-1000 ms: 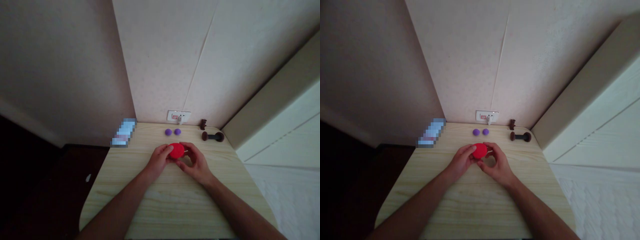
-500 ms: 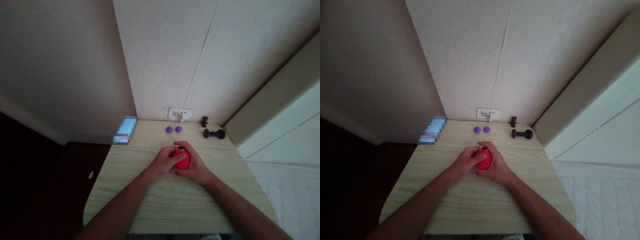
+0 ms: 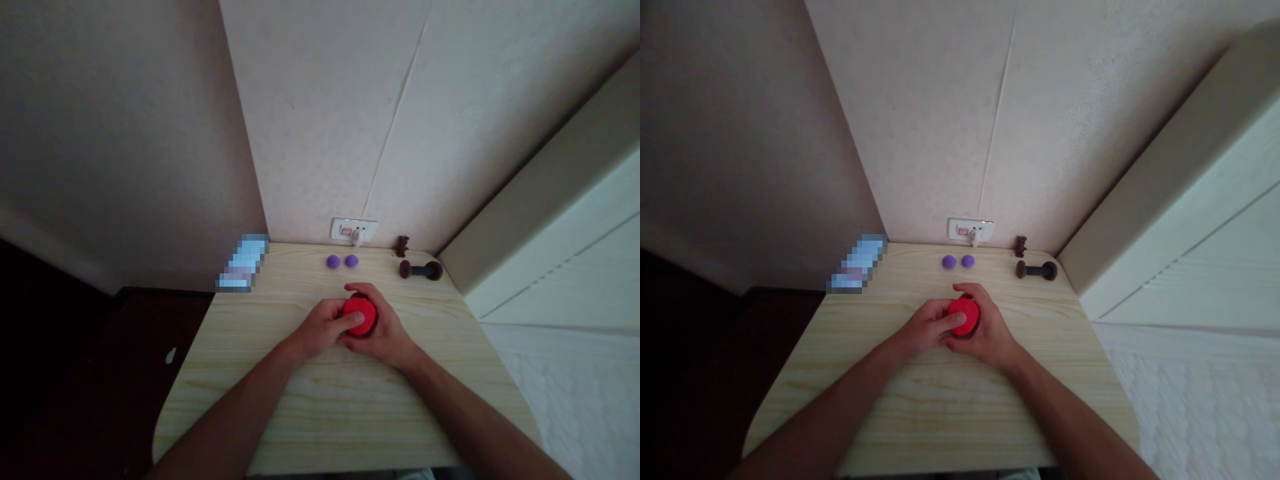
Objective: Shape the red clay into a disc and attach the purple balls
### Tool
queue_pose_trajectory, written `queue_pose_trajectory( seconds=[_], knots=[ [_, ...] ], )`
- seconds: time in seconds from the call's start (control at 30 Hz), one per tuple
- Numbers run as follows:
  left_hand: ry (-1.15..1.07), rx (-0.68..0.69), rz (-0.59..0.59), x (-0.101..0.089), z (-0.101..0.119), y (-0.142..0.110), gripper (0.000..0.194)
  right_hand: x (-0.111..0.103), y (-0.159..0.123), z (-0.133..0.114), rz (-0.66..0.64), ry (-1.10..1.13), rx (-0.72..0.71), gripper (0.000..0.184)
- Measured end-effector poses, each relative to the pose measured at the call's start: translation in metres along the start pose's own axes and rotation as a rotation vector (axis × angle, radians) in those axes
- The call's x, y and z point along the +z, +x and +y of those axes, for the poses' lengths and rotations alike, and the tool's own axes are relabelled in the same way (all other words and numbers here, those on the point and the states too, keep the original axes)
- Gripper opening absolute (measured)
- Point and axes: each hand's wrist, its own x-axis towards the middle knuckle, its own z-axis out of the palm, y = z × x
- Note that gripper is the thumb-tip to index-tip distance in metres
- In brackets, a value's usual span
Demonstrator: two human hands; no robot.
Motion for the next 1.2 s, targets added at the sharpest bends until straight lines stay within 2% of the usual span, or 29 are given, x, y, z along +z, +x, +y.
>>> queue_pose_trajectory(
  seconds=[0.1, 0.23, 0.4, 0.47, 0.6, 0.8, 1.0, 1.1, 1.2],
  knots=[
    [0.036, 0.011, -0.034, 0.001, 0.001, -0.001, 0.03, -0.002, -0.001, -0.002, -0.026, -0.043, -0.008, 0.084],
    [0.194, 0.041, -0.036, 0.002, -0.002, -0.004, 0.029, -0.005, 0.001, -0.003, -0.044, -0.109, -0.092, 0.078],
    [0.356, 0.059, 0.008, 0.005, -0.002, -0.008, 0.034, -0.004, 0.003, -0.001, -0.019, -0.103, -0.113, 0.063],
    [0.328, 0.067, 0.037, 0.007, 0.0, -0.008, 0.035, -0.003, 0.004, -0.001, 0.011, -0.088, -0.105, 0.055],
    [0.129, 0.086, 0.08, 0.006, 0.002, -0.005, 0.034, -0.004, 0.005, -0.003, 0.115, -0.091, -0.064, 0.042],
    [-0.171, 0.012, 0.163, 0.0, -0.007, 0.002, 0.037, -0.008, 0.003, -0.004, 0.202, -0.139, 0.03, 0.038],
    [-0.053, 0.035, 0.079, 0.002, 0.0, 0.002, 0.035, -0.005, 0.0, -0.001, 0.162, -0.084, 0.0, 0.037],
    [0.016, 0.065, 0.11, 0.004, 0.004, 0.001, 0.031, -0.002, 0.001, 0.001, 0.126, -0.039, -0.048, 0.036],
    [0.018, 0.069, 0.141, 0.003, 0.004, 0.001, 0.029, -0.002, 0.003, 0.002, 0.111, -0.058, -0.097, 0.046]
  ],
)
